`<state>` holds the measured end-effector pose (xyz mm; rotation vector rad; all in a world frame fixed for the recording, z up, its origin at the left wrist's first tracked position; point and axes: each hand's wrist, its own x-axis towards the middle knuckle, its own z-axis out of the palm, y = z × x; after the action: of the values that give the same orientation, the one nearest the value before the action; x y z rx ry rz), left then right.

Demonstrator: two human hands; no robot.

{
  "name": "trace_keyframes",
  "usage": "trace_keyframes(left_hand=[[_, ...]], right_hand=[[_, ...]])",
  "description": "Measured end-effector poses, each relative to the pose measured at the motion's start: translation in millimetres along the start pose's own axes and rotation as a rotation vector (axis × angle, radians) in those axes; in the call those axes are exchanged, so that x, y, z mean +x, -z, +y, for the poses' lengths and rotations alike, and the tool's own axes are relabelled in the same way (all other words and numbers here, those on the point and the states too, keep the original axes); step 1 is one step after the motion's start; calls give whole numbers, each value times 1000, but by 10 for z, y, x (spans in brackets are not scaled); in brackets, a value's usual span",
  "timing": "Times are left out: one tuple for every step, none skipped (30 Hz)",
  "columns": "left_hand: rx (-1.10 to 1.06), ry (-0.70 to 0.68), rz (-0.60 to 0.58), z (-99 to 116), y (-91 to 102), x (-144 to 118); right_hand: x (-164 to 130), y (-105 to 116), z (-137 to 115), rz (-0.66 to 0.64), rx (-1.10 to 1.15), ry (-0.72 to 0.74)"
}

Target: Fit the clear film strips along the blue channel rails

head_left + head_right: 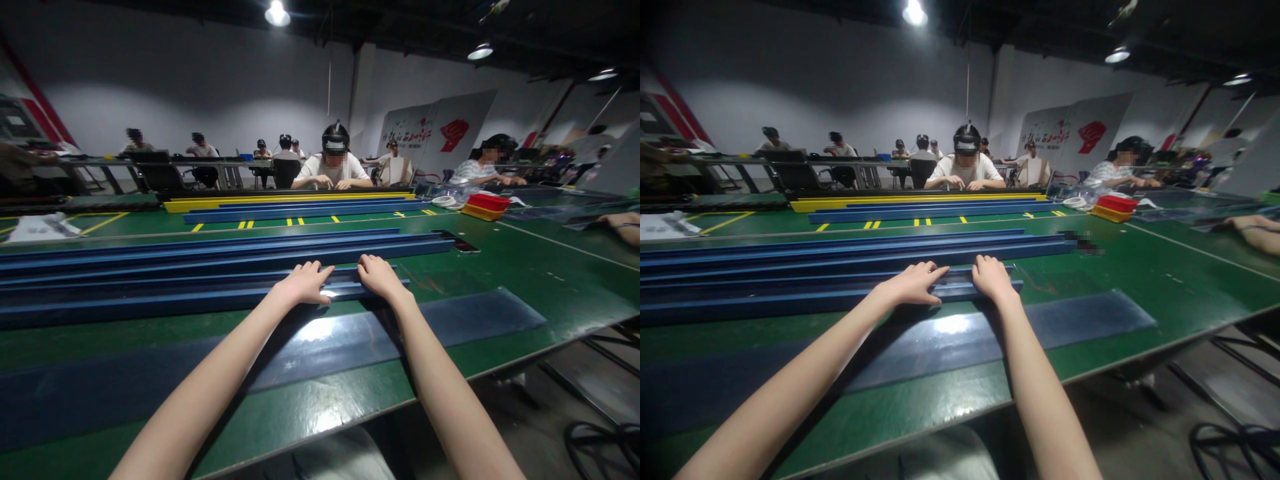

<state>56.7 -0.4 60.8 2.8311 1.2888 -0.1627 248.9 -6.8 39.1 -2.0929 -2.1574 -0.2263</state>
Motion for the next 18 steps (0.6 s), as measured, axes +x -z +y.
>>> trace_keyframes(left_hand=[[-12,-7,-12,-12,3,-4],[-27,-18,-26,-24,5,-6],[-46,-31,-39,-35,6,-6],[-65,-42,-48,-42,6,-5],[-84,-47,-50,-43,6,-3],[-100,-48,-43,-39,6,1],[-113,-44,-33,-28,6,4],[-123,-36,-25,-14,5,8],[-129,-30,-20,3,5,11],[-134,-26,-18,19,3,13],[-136,-22,-18,33,2,14],[-134,-17,-18,43,-1,15],[-130,-9,-18,49,-3,15],[-124,0,-21,49,-4,15],[-118,12,-29,46,-4,13],[-115,23,-40,40,-2,11],[-116,31,-52,33,2,9],[-118,37,-63,26,8,6]], right_hand=[[-2,0,-2,-1,5,6],[-4,1,-5,-2,7,11],[-6,3,-8,-3,8,14],[-7,4,-12,-5,7,16],[-8,5,-17,-9,8,18],[-9,5,-21,-13,9,19],[-8,6,-27,-19,12,19],[-7,6,-34,-28,17,20],[-5,5,-43,-35,23,18],[-3,3,-54,-39,29,16],[-1,1,-66,-40,37,15],[0,-3,-79,-40,43,15],[1,-7,-93,-37,49,15],[2,-12,-107,-33,54,18],[2,-18,-121,-28,59,21],[2,-23,-132,-22,65,24],[1,-27,-142,-15,70,25],[0,-29,-148,-9,75,29]])
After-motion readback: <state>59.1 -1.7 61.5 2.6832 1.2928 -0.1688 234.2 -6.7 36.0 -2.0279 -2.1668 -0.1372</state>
